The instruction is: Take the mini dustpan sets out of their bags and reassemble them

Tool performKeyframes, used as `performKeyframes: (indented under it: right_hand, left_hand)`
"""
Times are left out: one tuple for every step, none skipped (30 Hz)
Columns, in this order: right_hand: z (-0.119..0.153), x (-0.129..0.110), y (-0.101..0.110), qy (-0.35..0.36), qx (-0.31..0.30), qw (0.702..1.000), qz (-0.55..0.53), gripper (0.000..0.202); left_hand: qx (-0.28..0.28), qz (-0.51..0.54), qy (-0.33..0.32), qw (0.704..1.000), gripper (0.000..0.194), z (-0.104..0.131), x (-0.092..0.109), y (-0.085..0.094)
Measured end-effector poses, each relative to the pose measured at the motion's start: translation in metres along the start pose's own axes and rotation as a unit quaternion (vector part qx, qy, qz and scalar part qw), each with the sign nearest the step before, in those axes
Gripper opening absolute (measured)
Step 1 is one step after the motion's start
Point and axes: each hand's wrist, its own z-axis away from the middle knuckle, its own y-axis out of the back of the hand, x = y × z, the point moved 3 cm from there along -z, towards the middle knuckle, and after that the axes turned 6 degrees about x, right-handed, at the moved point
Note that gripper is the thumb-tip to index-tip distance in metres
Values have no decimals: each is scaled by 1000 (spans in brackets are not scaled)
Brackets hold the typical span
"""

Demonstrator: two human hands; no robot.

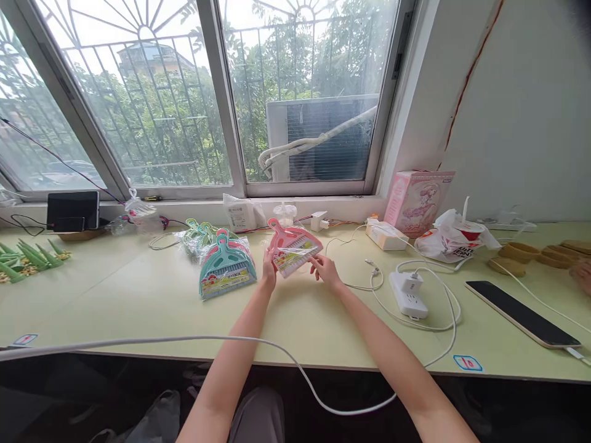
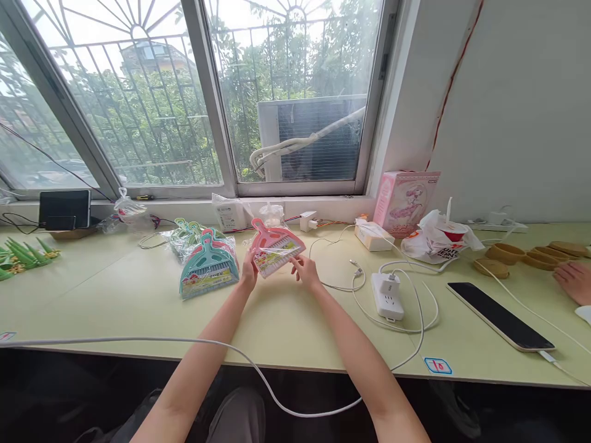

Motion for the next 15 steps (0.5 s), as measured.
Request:
performKeyframes:
  right_hand:
    - [-2,0,3,-29,26,998,-48,46]
    - [-4,0,7,-56,45,993,-93,46]
    - [-5,0,10,-81,54,987,-129,48]
    - [-6,0,13,-101,55,982,-151,47]
    - [-7,0,15,-116,49,979,-157,43]
    - [-7,0,16,-130,39,978,-155,39]
    - [-7,0,16,-143,26,978,-151,34]
    - [-7,1,15,-152,14,978,-145,31]
    - [-6,2,13,-157,4,978,-140,28]
    - [-5,4,10,-161,-1,978,-135,27]
    - [-4,5,7,-164,2,977,-132,27]
    - [-2,7,5,-169,14,977,-131,27]
    - [-1,8,4,-172,34,976,-132,27]
    - [0,10,4,-174,55,974,-136,26]
    - [1,11,5,-174,73,972,-142,25]
  left_hand:
    - [-14,-12,16,1000,49,2,-1,-2]
    - [-25,-23,31,999,51,4,-2,-3]
    - [-35,-31,44,998,53,5,-3,-4]
    - [-47,-36,50,997,54,5,-4,-5]
    - [-58,-40,51,996,56,5,-4,-5]
    - [-66,-44,47,996,58,4,-3,-5]
    - [-73,-50,42,995,60,3,-3,-5]
    - [-77,-55,36,995,61,3,-2,-4]
    - [-80,-60,32,994,63,3,0,-3]
    - [-84,-65,31,994,65,3,2,-3]
    - [-96,-68,33,992,66,3,3,-3]
    - [-116,-71,37,990,66,5,5,-4]
    - [-140,-73,43,987,65,7,7,-5]
    - [-164,-72,47,983,64,8,8,-7]
    - [-184,-67,50,979,63,10,8,-9]
